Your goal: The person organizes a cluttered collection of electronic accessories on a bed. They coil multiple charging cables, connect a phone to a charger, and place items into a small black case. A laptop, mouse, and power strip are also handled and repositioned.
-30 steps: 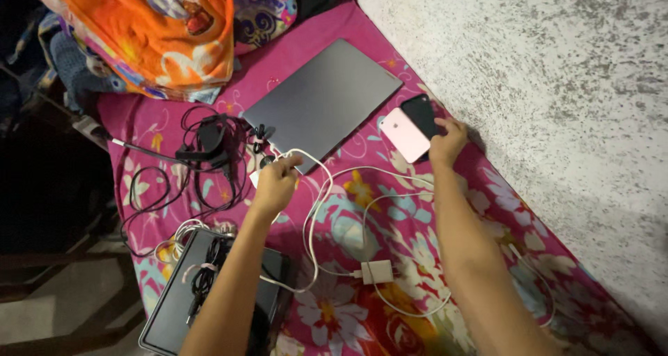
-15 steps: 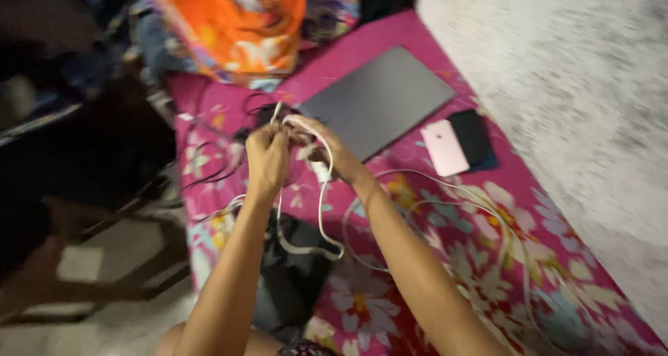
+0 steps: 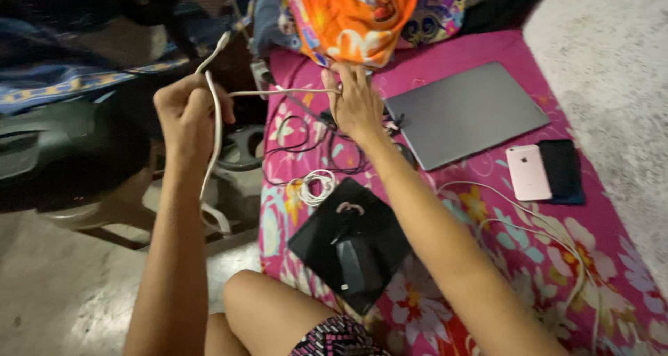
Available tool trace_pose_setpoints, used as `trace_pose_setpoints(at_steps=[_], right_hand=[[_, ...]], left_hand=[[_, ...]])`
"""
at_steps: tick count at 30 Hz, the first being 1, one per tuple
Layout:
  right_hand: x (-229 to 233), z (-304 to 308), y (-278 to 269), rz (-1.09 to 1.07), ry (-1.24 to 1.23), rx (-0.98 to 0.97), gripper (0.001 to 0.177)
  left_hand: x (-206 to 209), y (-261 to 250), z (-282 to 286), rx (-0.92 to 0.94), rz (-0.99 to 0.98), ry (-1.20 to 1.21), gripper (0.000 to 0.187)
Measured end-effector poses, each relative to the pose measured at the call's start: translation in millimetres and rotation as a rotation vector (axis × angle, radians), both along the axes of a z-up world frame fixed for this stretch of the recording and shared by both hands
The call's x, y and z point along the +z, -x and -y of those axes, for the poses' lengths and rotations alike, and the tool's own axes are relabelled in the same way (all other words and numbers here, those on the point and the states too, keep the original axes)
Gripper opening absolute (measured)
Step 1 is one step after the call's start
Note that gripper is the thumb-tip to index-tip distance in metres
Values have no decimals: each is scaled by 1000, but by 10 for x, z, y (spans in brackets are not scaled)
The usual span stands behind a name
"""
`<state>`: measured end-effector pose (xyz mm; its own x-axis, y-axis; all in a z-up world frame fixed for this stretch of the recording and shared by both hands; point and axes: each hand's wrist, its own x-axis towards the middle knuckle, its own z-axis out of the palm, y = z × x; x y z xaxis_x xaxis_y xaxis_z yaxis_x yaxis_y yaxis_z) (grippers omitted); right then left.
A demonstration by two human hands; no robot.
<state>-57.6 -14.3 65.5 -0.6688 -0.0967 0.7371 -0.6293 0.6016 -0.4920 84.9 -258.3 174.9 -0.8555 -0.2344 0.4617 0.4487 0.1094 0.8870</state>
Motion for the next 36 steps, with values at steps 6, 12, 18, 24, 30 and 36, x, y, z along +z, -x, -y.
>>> trace_pose_setpoints(at_steps=[6, 12, 18, 24, 30, 36], right_hand=[[406, 414, 159, 613, -445, -16, 91], [180, 730, 8, 601, 177, 558, 42], [266, 807, -388, 813, 551, 1115, 30], [510, 853, -737, 1236, 545, 1441, 20], [692, 607, -711, 1345, 737, 1616, 30], [770, 751, -828, 467, -169, 976, 12]], left_hand=[[-600, -222, 530, 131, 267, 142, 34], [-1440, -308, 852, -274, 489, 616, 40], [-1160, -476, 870, 132, 321, 370, 30], [-646, -414, 451, -136, 108, 90, 71], [-845, -496, 616, 252, 83, -62, 29], [-932, -747, 634, -416, 427, -101, 36]])
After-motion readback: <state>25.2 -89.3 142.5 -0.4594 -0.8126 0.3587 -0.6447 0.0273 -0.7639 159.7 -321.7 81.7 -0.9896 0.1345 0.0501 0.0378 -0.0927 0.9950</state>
